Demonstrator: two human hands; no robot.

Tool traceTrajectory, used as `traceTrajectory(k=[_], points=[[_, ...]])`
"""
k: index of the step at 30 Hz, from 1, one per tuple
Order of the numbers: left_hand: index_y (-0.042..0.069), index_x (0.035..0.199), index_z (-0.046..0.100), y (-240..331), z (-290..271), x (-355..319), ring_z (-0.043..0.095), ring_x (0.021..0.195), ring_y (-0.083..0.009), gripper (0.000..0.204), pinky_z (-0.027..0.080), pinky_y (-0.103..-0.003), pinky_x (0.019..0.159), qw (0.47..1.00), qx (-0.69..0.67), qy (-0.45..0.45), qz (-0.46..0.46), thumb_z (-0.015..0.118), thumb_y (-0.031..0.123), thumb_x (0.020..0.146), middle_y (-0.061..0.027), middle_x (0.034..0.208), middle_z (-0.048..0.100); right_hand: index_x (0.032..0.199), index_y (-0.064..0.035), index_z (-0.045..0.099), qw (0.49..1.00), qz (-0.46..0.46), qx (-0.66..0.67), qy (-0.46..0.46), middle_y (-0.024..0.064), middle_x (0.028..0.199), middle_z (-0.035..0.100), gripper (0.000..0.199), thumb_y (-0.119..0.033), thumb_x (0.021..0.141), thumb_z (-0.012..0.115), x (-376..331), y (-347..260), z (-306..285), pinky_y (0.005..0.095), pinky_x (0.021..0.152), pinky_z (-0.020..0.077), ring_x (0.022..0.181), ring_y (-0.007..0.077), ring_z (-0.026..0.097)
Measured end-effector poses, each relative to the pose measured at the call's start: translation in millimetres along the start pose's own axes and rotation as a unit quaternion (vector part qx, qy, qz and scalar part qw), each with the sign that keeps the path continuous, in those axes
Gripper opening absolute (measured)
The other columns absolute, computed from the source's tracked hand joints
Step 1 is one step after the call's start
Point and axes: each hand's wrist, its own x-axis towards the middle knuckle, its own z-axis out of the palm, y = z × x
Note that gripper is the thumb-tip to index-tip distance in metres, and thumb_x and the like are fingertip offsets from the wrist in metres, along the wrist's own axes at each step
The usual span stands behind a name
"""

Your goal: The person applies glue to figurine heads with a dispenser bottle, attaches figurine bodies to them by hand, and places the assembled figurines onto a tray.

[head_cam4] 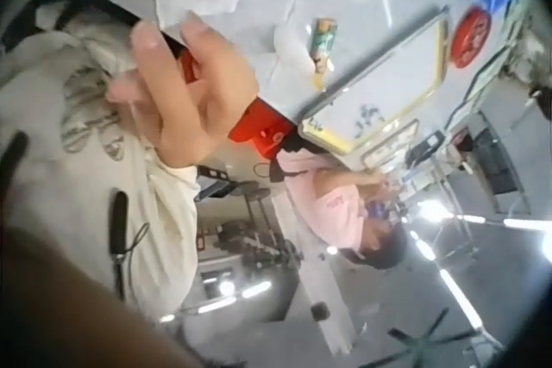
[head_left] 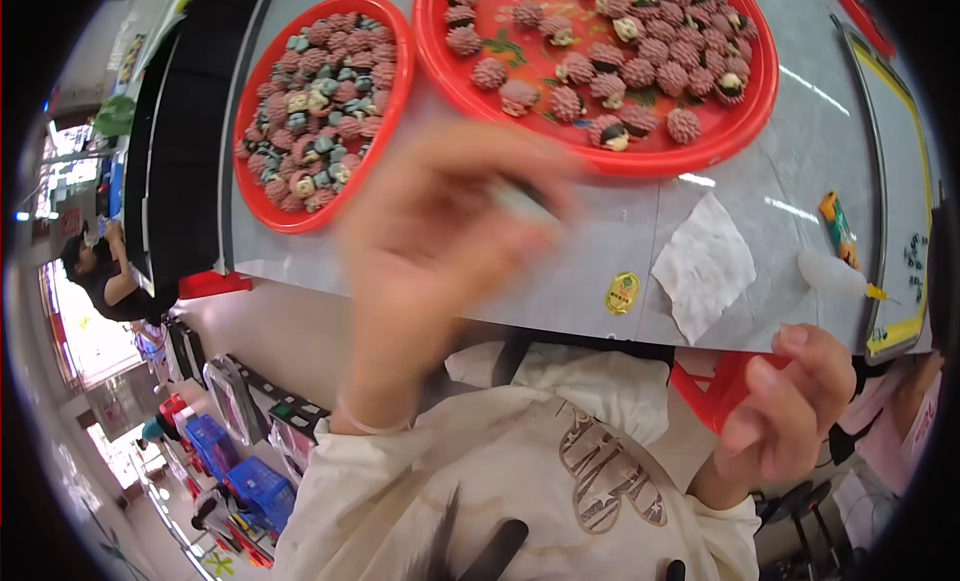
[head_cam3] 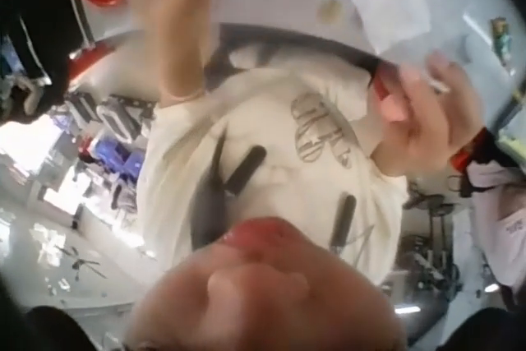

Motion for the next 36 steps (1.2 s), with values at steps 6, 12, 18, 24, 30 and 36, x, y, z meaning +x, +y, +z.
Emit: traceTrajectory(k=[6, 12, 18, 24, 30, 36], points=[[0.002, 0.092, 0.055, 34, -85, 22, 0.053, 0.067, -0.0169, 0.019, 0.042, -0.023, 0.062, 0.780, 0.623, 0.032, 0.046, 0.054, 0.004, 0.073, -0.0070, 0.090, 0.053, 0.084, -0.0014, 0.057, 0.989, 0.146, 0.013, 0.006, 0.0139, 0.082, 0.052, 0.033, -0.033, 0.077, 0.055, -8, 4, -4, 0.0248, 0.053, 0.0359, 0.066, 0.0200, 0.048], [0.002, 0.090, 0.055, 59, -58, 51, 0.053, 0.078, -0.0231, 0.017, 0.041, -0.030, 0.071, 0.747, 0.661, 0.022, 0.069, 0.052, 0.010, 0.075, -0.0102, 0.089, 0.054, 0.084, 0.0010, 0.056, 0.977, 0.198, 0.068, 0.036, 0.0126, 0.075, 0.053, 0.019, -0.016, 0.077, 0.056, -9, 6, -13, 0.0217, 0.049, 0.0359, 0.061, 0.0158, 0.048], [0.001, 0.089, 0.054, 15, -30, 75, 0.053, 0.079, -0.0184, 0.018, 0.041, -0.029, 0.068, 0.733, 0.651, -0.191, 0.056, 0.046, -0.002, 0.073, -0.0070, 0.083, 0.055, 0.089, 0.0050, 0.053, 0.973, 0.217, 0.076, 0.021, 0.0111, 0.074, 0.051, 0.015, -0.005, 0.080, 0.049, -21, 13, -29, 0.0200, 0.052, 0.0339, 0.059, 0.0120, 0.042], [0.000, 0.086, 0.054, 9, -29, 78, 0.054, 0.084, -0.0173, 0.022, 0.042, -0.025, 0.072, 0.831, 0.520, -0.197, 0.033, 0.038, -0.008, 0.074, -0.0081, 0.092, 0.054, 0.089, 0.0059, 0.054, 0.950, 0.275, 0.028, 0.141, 0.0087, 0.074, 0.051, 0.014, 0.000, 0.079, 0.046, -31, 24, -46, 0.0188, 0.055, 0.0327, 0.063, 0.0102, 0.042], [-0.003, 0.099, 0.049, 28, -5, 51, 0.053, 0.088, -0.0198, 0.021, 0.044, -0.025, 0.073, 0.986, 0.059, -0.133, -0.077, 0.040, 0.003, 0.080, -0.0162, 0.106, 0.048, 0.105, 0.0035, 0.047, 0.955, 0.286, 0.046, 0.059, 0.0119, 0.105, 0.050, 0.033, 0.001, 0.072, 0.052, 1, 42, -35, 0.0243, 0.079, 0.0342, 0.091, 0.0145, 0.046], [0.004, 0.091, 0.043, 1, 33, 3, 0.055, 0.078, -0.0198, 0.034, 0.046, -0.022, 0.063, 0.984, -0.117, -0.079, -0.108, 0.066, 0.018, 0.070, -0.0126, 0.089, 0.050, 0.104, 0.0031, 0.046, 0.932, 0.352, 0.079, 0.024, 0.0103, 0.084, 0.057, 0.037, -0.007, 0.072, 0.060, 6, 29, -18, 0.0219, 0.075, 0.0367, 0.080, 0.0144, 0.052]])
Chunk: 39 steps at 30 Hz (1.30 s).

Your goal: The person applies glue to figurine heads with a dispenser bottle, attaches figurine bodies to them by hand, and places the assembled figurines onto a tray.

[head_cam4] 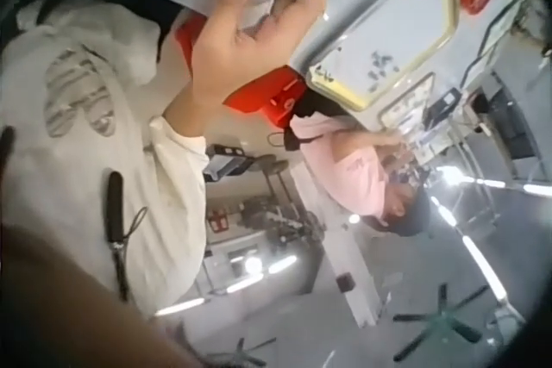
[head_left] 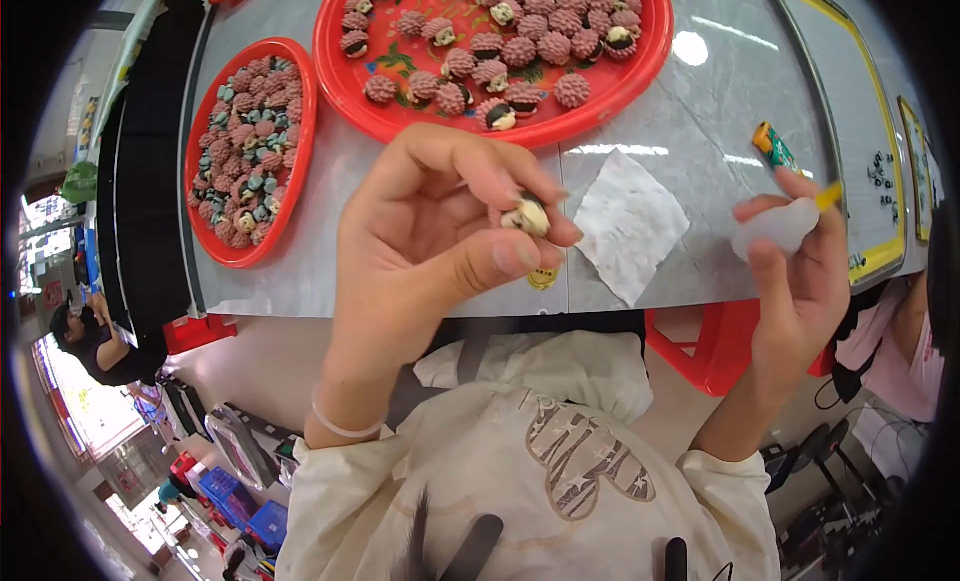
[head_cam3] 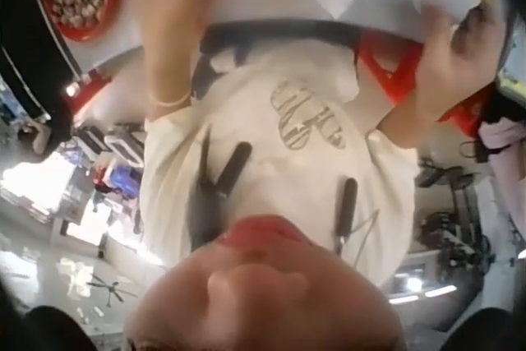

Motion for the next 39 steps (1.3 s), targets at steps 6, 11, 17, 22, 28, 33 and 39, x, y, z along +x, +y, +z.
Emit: traceTrajectory(k=[6, 11, 17, 22, 28, 33, 39], points=[[0.005, 0.089, 0.045, -24, 20, -12, 0.056, 0.074, -0.0197, 0.033, 0.046, -0.022, 0.059, 0.997, -0.040, 0.010, -0.058, 0.065, 0.024, 0.071, -0.0118, 0.087, 0.050, 0.098, -0.0006, 0.044, 0.993, 0.017, 0.091, -0.072, 0.0120, 0.079, 0.051, 0.045, -0.031, 0.072, 0.063, -13, -13, -21, 0.0237, 0.068, 0.0376, 0.073, 0.0151, 0.048], [0.004, 0.089, 0.047, -38, 27, -17, 0.056, 0.075, -0.0190, 0.034, 0.047, -0.021, 0.059, 0.995, -0.069, 0.004, -0.066, 0.065, 0.026, 0.071, -0.0137, 0.089, 0.051, 0.096, -0.0020, 0.045, 0.981, -0.084, 0.139, -0.107, 0.0142, 0.087, 0.049, 0.048, -0.039, 0.070, 0.062, -9, -10, -27, 0.0236, 0.069, 0.0357, 0.079, 0.0164, 0.046], [0.000, 0.091, 0.046, -38, 32, -20, 0.056, 0.076, -0.0209, 0.036, 0.048, -0.022, 0.060, 0.993, -0.074, -0.010, -0.090, 0.064, 0.025, 0.072, -0.0156, 0.090, 0.050, 0.094, -0.0014, 0.047, 0.982, -0.091, 0.130, -0.103, 0.0146, 0.084, 0.050, 0.044, -0.039, 0.073, 0.057, -7, -7, -25, 0.0240, 0.069, 0.0353, 0.075, 0.0169, 0.046], [-0.001, 0.092, 0.047, -41, 32, -21, 0.056, 0.075, -0.0219, 0.034, 0.048, -0.023, 0.060, 0.994, -0.078, -0.005, -0.079, 0.063, 0.022, 0.073, -0.0158, 0.090, 0.050, 0.093, 0.0006, 0.047, 0.972, -0.176, 0.010, -0.156, 0.0160, 0.080, 0.051, 0.042, -0.035, 0.073, 0.057, -9, -20, -32, 0.0275, 0.068, 0.0363, 0.070, 0.0188, 0.044], [-0.001, 0.092, 0.048, -44, 32, -20, 0.056, 0.074, -0.0221, 0.029, 0.047, -0.025, 0.061, 0.993, -0.085, -0.007, -0.079, 0.061, 0.018, 0.074, -0.0160, 0.090, 0.051, 0.093, 0.0018, 0.047, 0.935, -0.346, -0.076, -0.024, 0.0205, 0.074, 0.053, 0.040, -0.030, 0.071, 0.053, -19, -13, -30, 0.0271, 0.048, 0.0317, 0.056, 0.0181, 0.041], [-0.001, 0.091, 0.048, -46, 32, -21, 0.056, 0.074, -0.0228, 0.028, 0.047, -0.028, 0.063, 0.993, -0.090, -0.011, -0.080, 0.061, 0.017, 0.074, -0.0159, 0.090, 0.051, 0.096, 0.0004, 0.047, 0.932, -0.318, -0.093, -0.145, 0.0215, 0.077, 0.056, 0.051, -0.042, 0.070, 0.058, -13, -24, -41, 0.0259, 0.044, 0.0276, 0.053, 0.0158, 0.039], [0.000, 0.091, 0.048, -45, 33, -20, 0.056, 0.073, -0.0232, 0.029, 0.047, -0.030, 0.064, 0.992, -0.083, -0.002, -0.096, 0.062, 0.019, 0.073, -0.0157, 0.089, 0.051, 0.096, 0.0005, 0.048, 0.932, -0.319, -0.073, -0.156, 0.0210, 0.081, 0.057, 0.056, -0.046, 0.067, 0.059, -11, -26, -38, 0.0264, 0.045, 0.0276, 0.054, 0.0149, 0.039]])
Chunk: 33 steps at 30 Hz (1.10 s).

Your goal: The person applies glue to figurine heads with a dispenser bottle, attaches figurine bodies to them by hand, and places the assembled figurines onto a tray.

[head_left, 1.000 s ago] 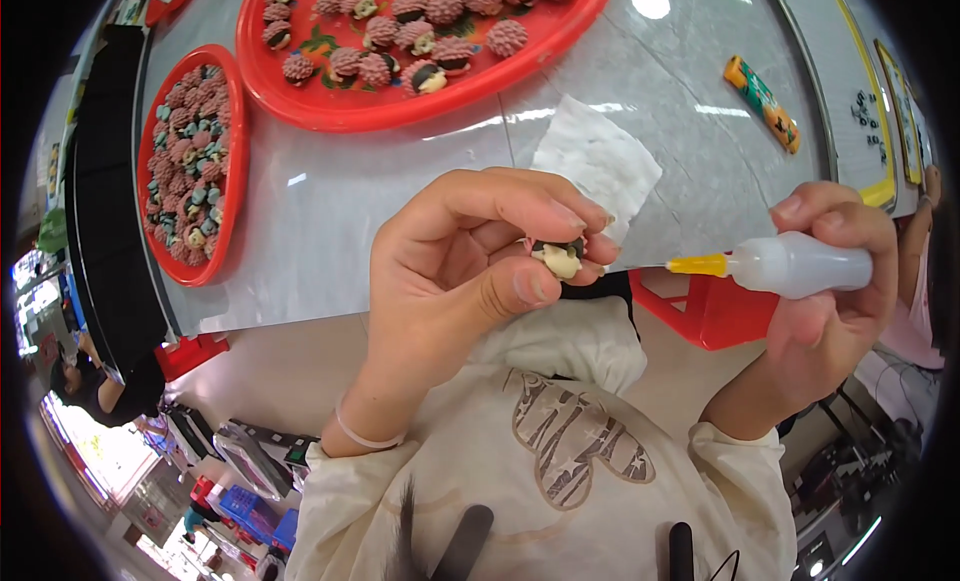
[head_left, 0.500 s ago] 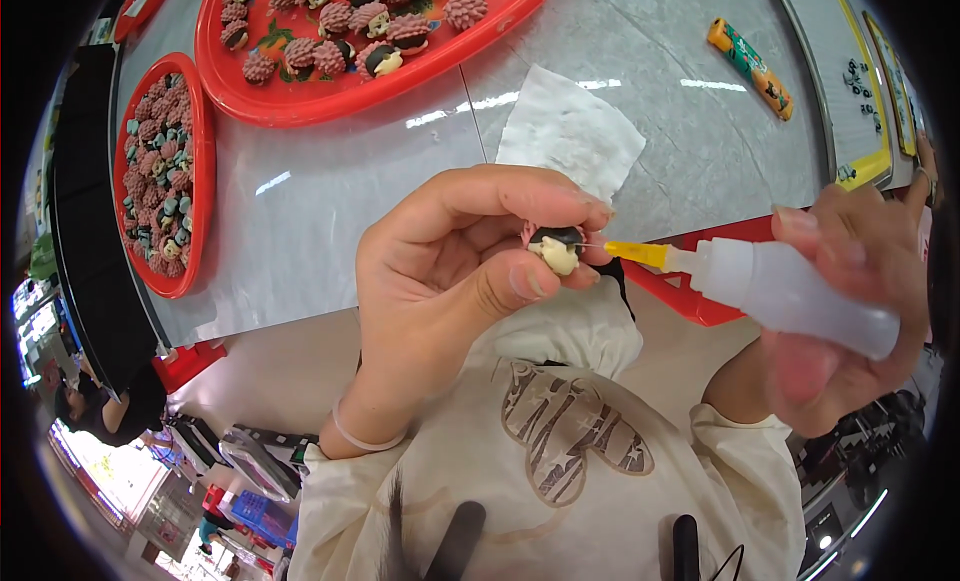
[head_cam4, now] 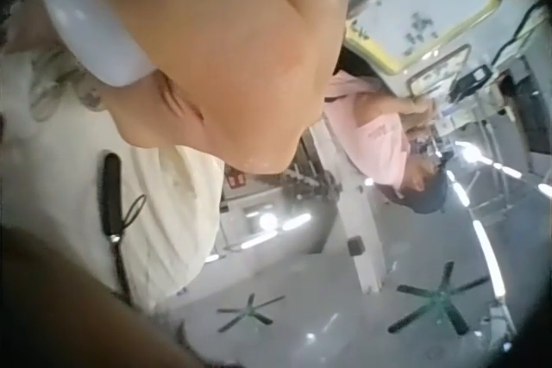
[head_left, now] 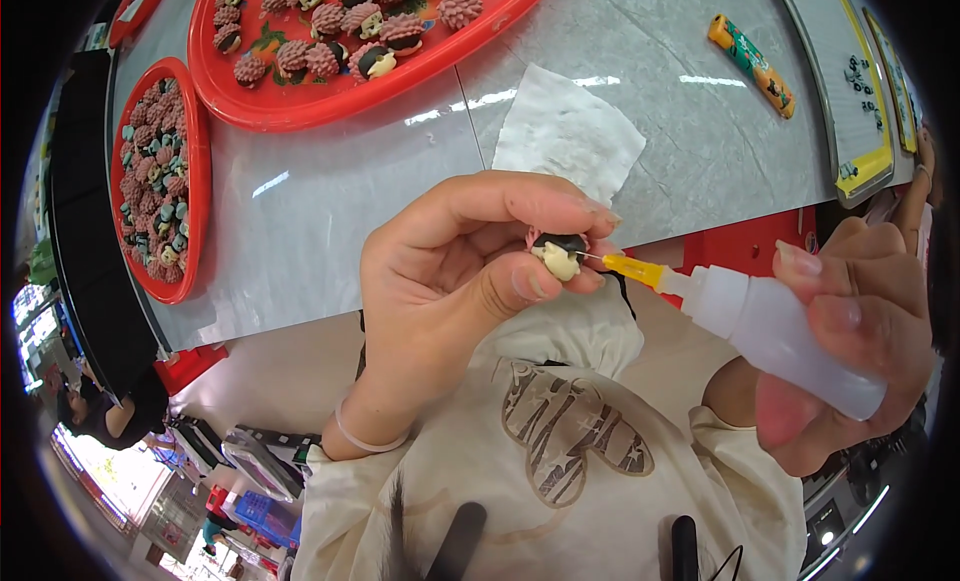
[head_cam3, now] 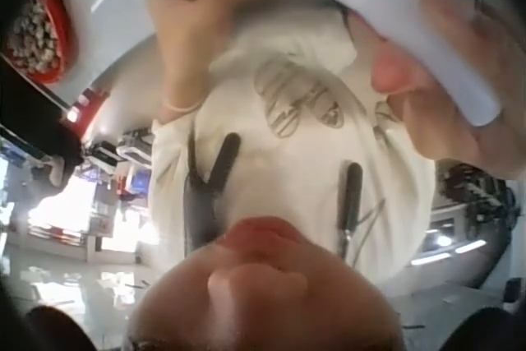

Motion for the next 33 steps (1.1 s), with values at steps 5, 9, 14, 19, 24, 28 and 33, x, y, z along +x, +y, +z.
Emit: traceTrajectory(k=[5, 9, 14, 19, 24, 28, 33], points=[[0.000, 0.091, 0.047, 1, -4, -1, 0.056, 0.071, -0.0222, 0.029, 0.046, -0.029, 0.064, 1.000, 0.010, -0.002, 0.020, 0.061, 0.020, 0.074, -0.0152, 0.088, 0.051, 0.095, 0.0019, 0.048, 0.999, 0.015, 0.021, -0.030, 0.0209, 0.079, 0.055, 0.050, -0.040, 0.070, 0.059, 2, 6, -8, 0.0271, 0.047, 0.0311, 0.058, 0.0170, 0.042], [0.001, 0.090, 0.047, 3, -2, 1, 0.056, 0.070, -0.0216, 0.027, 0.047, -0.026, 0.062, 0.999, 0.011, -0.010, 0.030, 0.060, 0.019, 0.075, -0.0149, 0.088, 0.051, 0.096, 0.0024, 0.043, 0.979, 0.153, 0.092, 0.094, 0.0202, 0.088, 0.050, 0.043, -0.033, 0.074, 0.057, -14, 11, -2, 0.0258, 0.050, 0.0371, 0.063, 0.0186, 0.047], [0.001, 0.089, 0.047, -1, 5, 4, 0.056, 0.070, -0.0195, 0.026, 0.048, -0.022, 0.056, 1.000, 0.008, -0.009, 0.020, 0.061, 0.017, 0.074, -0.0141, 0.088, 0.050, 0.096, 0.0002, 0.037, 0.921, 0.279, 0.180, 0.202, 0.0219, 0.096, 0.049, 0.034, -0.018, 0.075, 0.056, -18, 29, 5, 0.0286, 0.071, 0.0423, 0.085, 0.0259, 0.052], [-0.003, 0.089, 0.049, -3, 2, 0, 0.056, 0.075, -0.0232, 0.026, 0.049, -0.028, 0.063, 0.999, 0.005, 0.004, 0.031, 0.060, 0.016, 0.075, -0.0176, 0.088, 0.052, 0.094, -0.0034, 0.037, 0.948, 0.240, 0.050, 0.203, 0.0132, 0.089, 0.055, 0.038, 0.011, 0.065, 0.058, -15, 55, 36, 0.0259, 0.077, 0.0383, 0.082, 0.0172, 0.052], [-0.002, 0.088, 0.048, -1, 3, -1, 0.057, 0.071, -0.0222, 0.028, 0.050, -0.025, 0.057, 0.998, 0.037, 0.027, 0.038, 0.061, 0.018, 0.074, -0.0162, 0.086, 0.051, 0.097, -0.0023, 0.043, 0.965, 0.220, -0.017, 0.141, 0.0080, 0.088, 0.055, 0.039, 0.008, 0.063, 0.060, -16, 57, 31, 0.0247, 0.072, 0.0403, 0.078, 0.0138, 0.051], [-0.002, 0.087, 0.048, 4, 2, -3, 0.057, 0.069, -0.0214, 0.029, 0.050, -0.024, 0.055, 0.997, 0.054, 0.044, 0.031, 0.062, 0.020, 0.074, -0.0156, 0.084, 0.051, 0.090, 0.0000, 0.054, 0.928, 0.277, -0.208, 0.137, 0.0053, 0.086, 0.056, 0.021, 0.005, 0.069, 0.054, -31, 61, -35, 0.0229, 0.067, 0.0419, 0.076, 0.0123, 0.051], [-0.001, 0.086, 0.048, 3, 5, 2, 0.057, 0.069, -0.0208, 0.030, 0.050, -0.024, 0.055, 0.997, 0.055, 0.032, 0.031, 0.062, 0.021, 0.073, -0.0154, 0.084, 0.051, 0.091, 0.0015, 0.055, 0.805, 0.513, -0.277, 0.110, 0.0043, 0.078, 0.057, 0.019, 0.001, 0.072, 0.052, -60, 78, -86, 0.0205, 0.063, 0.0410, 0.069, 0.0097, 0.051]])
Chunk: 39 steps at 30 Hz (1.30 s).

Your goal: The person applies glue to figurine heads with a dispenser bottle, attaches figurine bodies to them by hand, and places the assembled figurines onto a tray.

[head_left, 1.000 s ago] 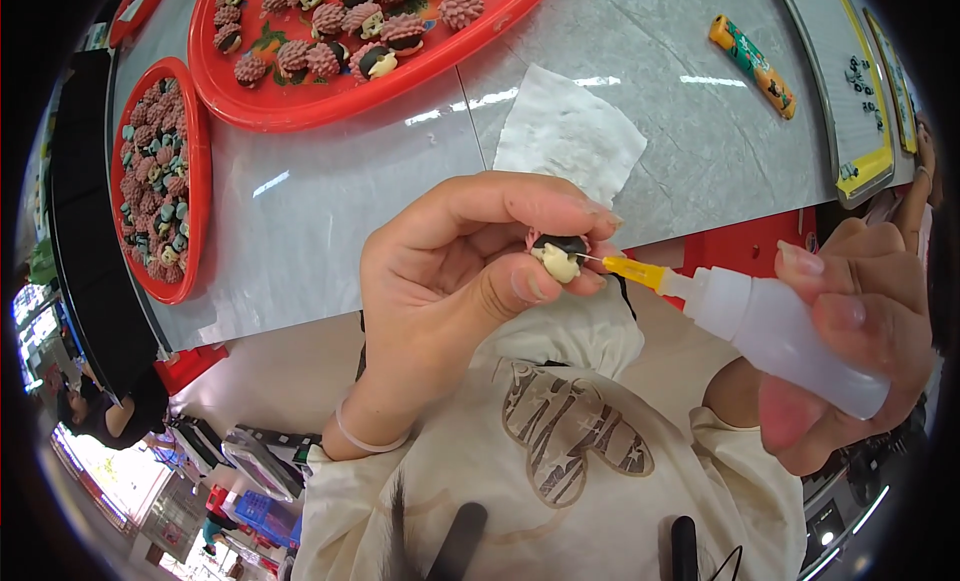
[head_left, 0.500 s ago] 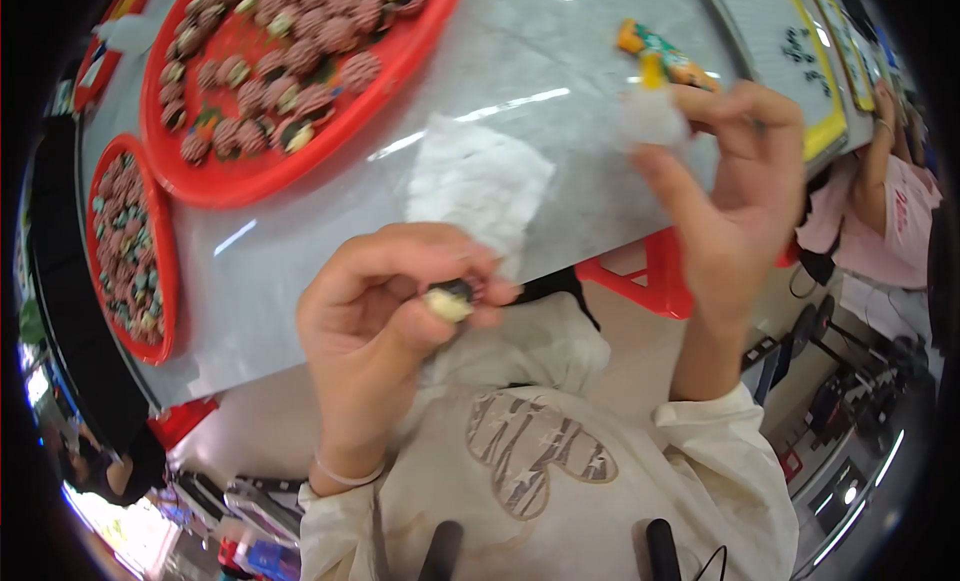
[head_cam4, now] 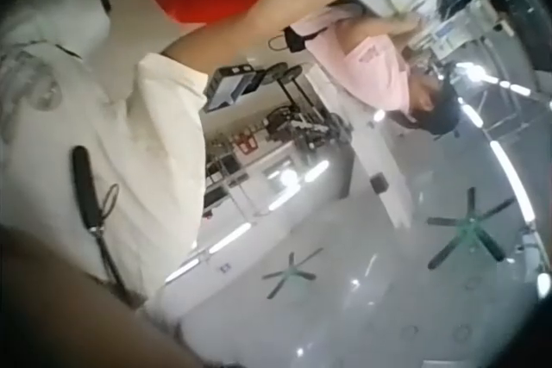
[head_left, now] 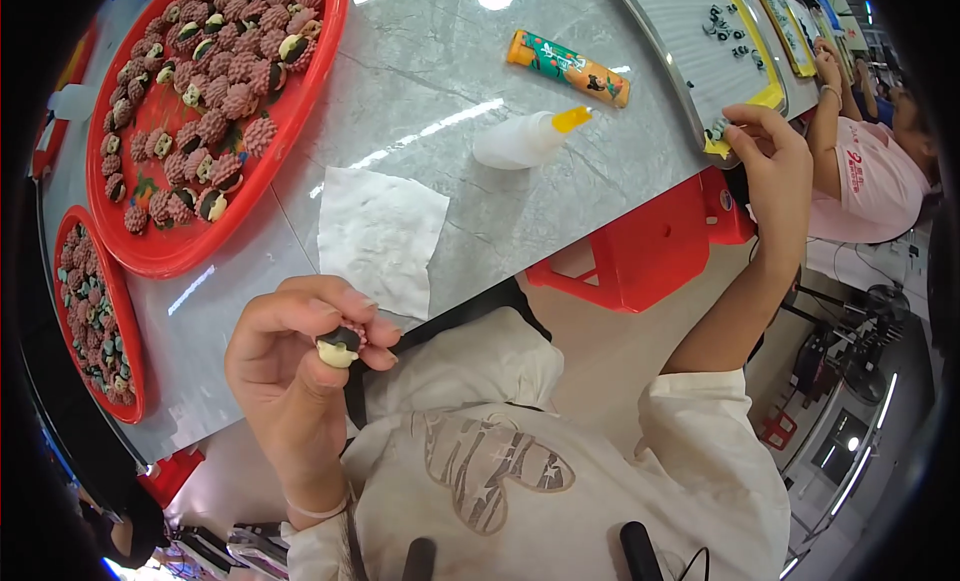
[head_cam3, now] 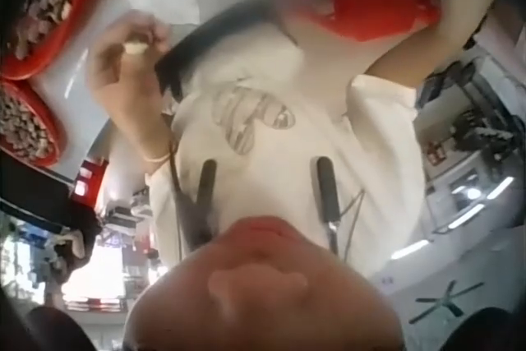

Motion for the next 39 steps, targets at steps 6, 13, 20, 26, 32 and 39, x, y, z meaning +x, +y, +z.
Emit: traceTrajectory(k=[6, 13, 20, 26, 32, 39], points=[[-0.001, 0.086, 0.048, -2, 2, -3, 0.057, 0.070, -0.0210, 0.028, 0.049, -0.026, 0.057, 1.000, -0.013, -0.023, 0.000, 0.062, 0.020, 0.074, -0.0155, 0.085, 0.052, 0.092, 0.0016, 0.055, 0.999, -0.039, 0.016, 0.000, 0.0052, 0.079, 0.056, 0.018, -0.001, 0.075, 0.051, 6, 2, 12, 0.0199, 0.064, 0.0401, 0.069, 0.0093, 0.051], [-0.002, 0.088, 0.049, -6, 4, -2, 0.057, 0.073, -0.0210, 0.024, 0.049, -0.028, 0.061, 0.998, -0.042, -0.035, -0.030, 0.060, 0.014, 0.074, -0.0169, 0.088, 0.052, 0.093, 0.0049, 0.053, 0.863, -0.073, 0.496, -0.066, 0.0124, 0.090, 0.053, 0.018, -0.002, 0.077, 0.051, -31, -43, 13, 0.0232, 0.064, 0.0417, 0.073, 0.0135, 0.052], [-0.003, 0.092, 0.050, -6, 6, -2, 0.057, 0.077, -0.0220, 0.022, 0.048, -0.028, 0.065, 0.991, -0.097, -0.088, -0.035, 0.059, 0.006, 0.074, -0.0187, 0.092, 0.052, 0.094, 0.0014, 0.044, 0.740, -0.043, 0.612, -0.276, 0.0118, 0.085, 0.046, 0.032, -0.018, 0.075, 0.060, -59, -72, 37, 0.0170, 0.051, 0.0373, 0.062, 0.0100, 0.043], [0.002, 0.085, 0.046, 0, 13, -2, 0.056, 0.068, -0.0188, 0.029, 0.047, -0.021, 0.056, 0.995, -0.061, -0.035, -0.066, 0.064, 0.022, 0.072, -0.0132, 0.087, 0.048, 0.088, -0.0012, 0.044, 0.702, -0.043, 0.632, -0.324, 0.0116, 0.082, 0.045, 0.023, -0.015, 0.076, 0.058, -73, -90, 51, 0.0160, 0.046, 0.0360, 0.057, 0.0084, 0.042], [0.002, 0.087, 0.046, -2, 10, -4, 0.057, 0.070, -0.0203, 0.031, 0.048, -0.021, 0.056, 0.993, -0.084, -0.042, -0.068, 0.065, 0.021, 0.071, -0.0149, 0.089, 0.048, 0.087, -0.0020, 0.046, 0.675, -0.018, 0.645, -0.358, 0.0123, 0.084, 0.045, 0.020, -0.013, 0.075, 0.058, -82, -100, 57, 0.0165, 0.046, 0.0377, 0.057, 0.0086, 0.043], [0.002, 0.088, 0.046, 0, 15, -4, 0.056, 0.066, -0.0184, 0.034, 0.048, -0.021, 0.053, 0.991, -0.100, -0.019, -0.087, 0.068, 0.020, 0.068, -0.0140, 0.084, 0.051, 0.086, 0.0006, 0.047, 0.694, -0.084, 0.630, -0.340, 0.0164, 0.088, 0.046, 0.019, -0.006, 0.073, 0.059, -87, -116, 54, 0.0195, 0.054, 0.0453, 0.061, 0.0123, 0.051]])
